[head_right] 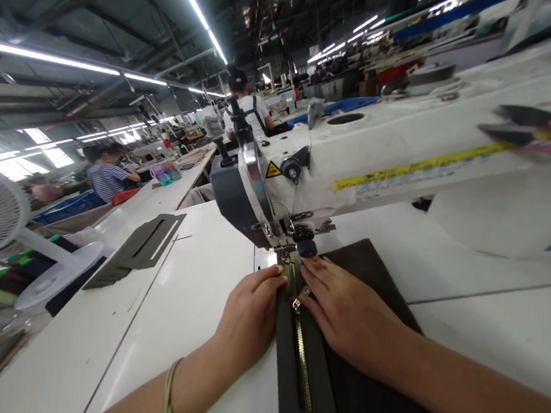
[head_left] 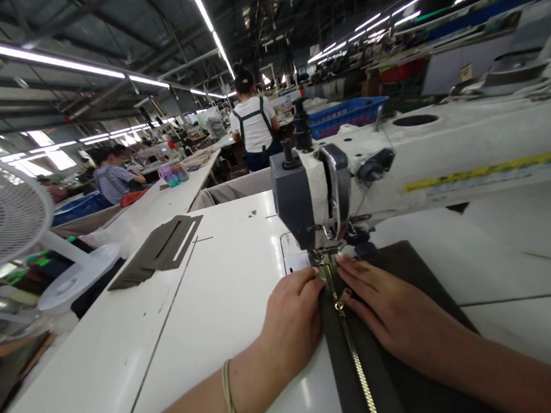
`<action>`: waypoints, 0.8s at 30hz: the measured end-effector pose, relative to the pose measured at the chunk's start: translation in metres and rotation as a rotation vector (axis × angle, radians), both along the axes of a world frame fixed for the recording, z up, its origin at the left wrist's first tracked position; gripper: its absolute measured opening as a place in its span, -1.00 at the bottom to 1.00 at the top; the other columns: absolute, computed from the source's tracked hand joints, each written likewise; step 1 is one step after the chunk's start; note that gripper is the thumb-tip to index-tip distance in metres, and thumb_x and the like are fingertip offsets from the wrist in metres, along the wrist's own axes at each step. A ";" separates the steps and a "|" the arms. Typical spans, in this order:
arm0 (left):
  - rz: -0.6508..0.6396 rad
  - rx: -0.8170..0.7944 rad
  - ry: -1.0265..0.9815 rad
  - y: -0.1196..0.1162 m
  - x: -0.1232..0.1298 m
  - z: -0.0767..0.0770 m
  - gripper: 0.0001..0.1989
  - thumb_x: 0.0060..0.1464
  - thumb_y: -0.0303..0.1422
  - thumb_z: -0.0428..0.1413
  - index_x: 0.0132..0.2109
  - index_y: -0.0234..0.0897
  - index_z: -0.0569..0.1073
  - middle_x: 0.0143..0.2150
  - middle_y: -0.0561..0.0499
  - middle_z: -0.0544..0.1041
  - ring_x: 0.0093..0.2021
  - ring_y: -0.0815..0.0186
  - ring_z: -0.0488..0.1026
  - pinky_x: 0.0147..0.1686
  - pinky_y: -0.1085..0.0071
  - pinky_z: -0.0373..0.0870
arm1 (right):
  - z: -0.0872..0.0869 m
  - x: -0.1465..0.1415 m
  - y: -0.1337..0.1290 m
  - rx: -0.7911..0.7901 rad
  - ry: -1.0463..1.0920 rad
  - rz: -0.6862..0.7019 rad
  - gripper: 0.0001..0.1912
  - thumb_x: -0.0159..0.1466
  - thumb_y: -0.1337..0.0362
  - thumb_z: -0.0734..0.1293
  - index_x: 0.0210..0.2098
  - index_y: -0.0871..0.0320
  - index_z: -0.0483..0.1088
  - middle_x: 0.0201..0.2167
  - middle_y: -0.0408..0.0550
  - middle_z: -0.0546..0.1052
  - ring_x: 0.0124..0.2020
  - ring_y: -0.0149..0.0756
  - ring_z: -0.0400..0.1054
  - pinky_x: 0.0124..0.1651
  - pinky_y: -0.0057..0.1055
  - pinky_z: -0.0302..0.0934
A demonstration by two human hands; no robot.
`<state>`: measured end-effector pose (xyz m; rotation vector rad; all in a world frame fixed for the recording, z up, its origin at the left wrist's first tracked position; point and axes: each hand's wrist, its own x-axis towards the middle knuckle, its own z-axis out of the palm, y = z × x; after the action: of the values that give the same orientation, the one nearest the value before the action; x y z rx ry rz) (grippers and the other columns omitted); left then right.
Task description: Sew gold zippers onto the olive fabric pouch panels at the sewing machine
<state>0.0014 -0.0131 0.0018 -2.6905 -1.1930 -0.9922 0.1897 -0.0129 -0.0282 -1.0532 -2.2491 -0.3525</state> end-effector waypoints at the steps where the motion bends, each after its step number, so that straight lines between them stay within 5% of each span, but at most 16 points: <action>1: -0.039 0.018 0.014 0.002 -0.001 -0.001 -0.73 0.08 -0.61 -0.02 -0.07 -0.35 0.38 -0.05 -0.14 0.48 -0.07 0.19 0.44 -0.07 0.24 0.47 | -0.001 0.001 0.001 -0.012 -0.010 0.006 -0.60 0.35 0.33 0.08 0.04 0.45 0.33 0.07 0.23 0.40 0.09 -0.13 0.29 0.11 -0.16 0.26; 7: -0.147 0.079 0.115 0.008 -0.001 0.001 -0.80 0.15 -0.55 -0.01 -0.11 -0.43 0.45 -0.07 -0.20 0.53 -0.10 0.15 0.50 -0.09 0.24 0.52 | 0.007 0.009 0.006 -0.016 -0.075 0.060 -0.59 0.34 0.37 0.07 0.03 0.48 0.35 0.06 0.28 0.39 0.09 -0.08 0.30 0.09 -0.13 0.28; 24: -0.090 0.000 0.207 0.013 0.001 0.005 -0.79 0.08 -0.53 0.01 -0.13 -0.35 0.45 -0.11 -0.14 0.51 -0.13 0.17 0.50 -0.15 0.24 0.53 | 0.003 0.009 0.018 -0.005 -0.075 0.101 -0.59 0.33 0.36 0.07 -0.01 0.51 0.37 0.02 0.35 0.41 0.06 -0.03 0.32 0.09 -0.11 0.28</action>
<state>0.0023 0.0000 0.0069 -2.7860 -1.0428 -0.6993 0.1992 0.0051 -0.0254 -0.9390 -2.3604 -0.3492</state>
